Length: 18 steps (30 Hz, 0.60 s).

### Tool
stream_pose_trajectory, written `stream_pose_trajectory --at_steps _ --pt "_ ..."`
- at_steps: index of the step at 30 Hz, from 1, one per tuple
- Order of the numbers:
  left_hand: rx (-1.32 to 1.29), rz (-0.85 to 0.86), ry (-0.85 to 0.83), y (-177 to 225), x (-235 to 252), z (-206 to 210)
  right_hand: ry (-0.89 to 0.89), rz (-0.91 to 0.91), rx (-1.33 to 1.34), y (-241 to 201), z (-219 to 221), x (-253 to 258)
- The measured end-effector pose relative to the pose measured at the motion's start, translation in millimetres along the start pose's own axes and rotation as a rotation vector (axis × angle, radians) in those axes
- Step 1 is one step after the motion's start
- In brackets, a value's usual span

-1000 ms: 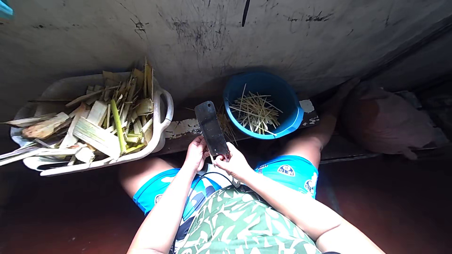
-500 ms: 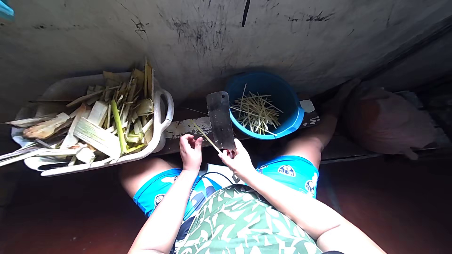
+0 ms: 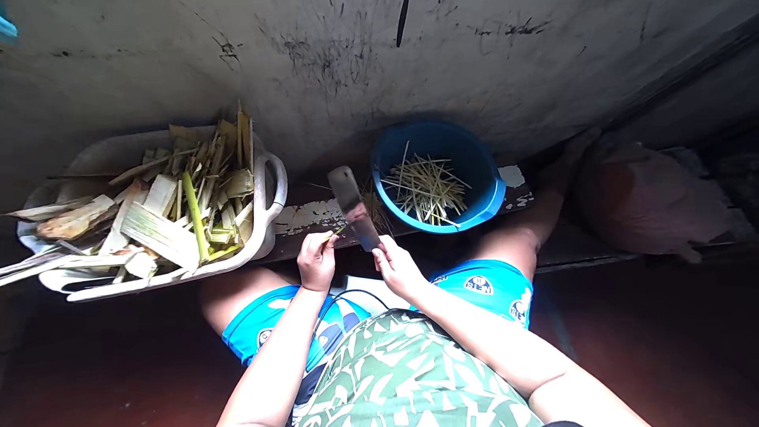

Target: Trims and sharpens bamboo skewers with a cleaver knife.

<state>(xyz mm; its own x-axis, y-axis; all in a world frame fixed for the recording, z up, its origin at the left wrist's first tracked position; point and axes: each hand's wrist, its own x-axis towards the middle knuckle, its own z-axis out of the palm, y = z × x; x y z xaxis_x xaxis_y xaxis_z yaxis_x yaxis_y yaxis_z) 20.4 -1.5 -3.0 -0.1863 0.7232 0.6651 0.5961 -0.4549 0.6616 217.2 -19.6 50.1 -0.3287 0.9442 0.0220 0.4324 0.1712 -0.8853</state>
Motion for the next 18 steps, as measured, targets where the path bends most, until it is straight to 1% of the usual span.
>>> stream_pose_trajectory --at_steps 3,5,7,10,12,15,18 --pt "0.045 -0.06 -0.058 -1 -1 1 -0.156 0.124 -0.199 -1 5 1" --pt "0.07 -0.099 -0.111 0 -2 2 -0.205 0.126 -0.258 -6 8 2" --pt "0.086 -0.14 -0.127 2 -3 3 -0.199 0.079 -0.293 -11 11 2" --pt "0.09 -0.183 -0.108 4 -2 4 -0.18 0.028 -0.301 -18 13 1" --pt "0.093 -0.212 -0.11 4 -3 4 -0.205 0.057 -0.307 -16 14 2" --pt "0.123 -0.242 -0.103 4 -3 4 -0.288 0.156 -0.349 -4 15 10" --pt "0.144 -0.262 -0.103 4 -1 3 -0.31 0.151 -0.379 -3 16 14"
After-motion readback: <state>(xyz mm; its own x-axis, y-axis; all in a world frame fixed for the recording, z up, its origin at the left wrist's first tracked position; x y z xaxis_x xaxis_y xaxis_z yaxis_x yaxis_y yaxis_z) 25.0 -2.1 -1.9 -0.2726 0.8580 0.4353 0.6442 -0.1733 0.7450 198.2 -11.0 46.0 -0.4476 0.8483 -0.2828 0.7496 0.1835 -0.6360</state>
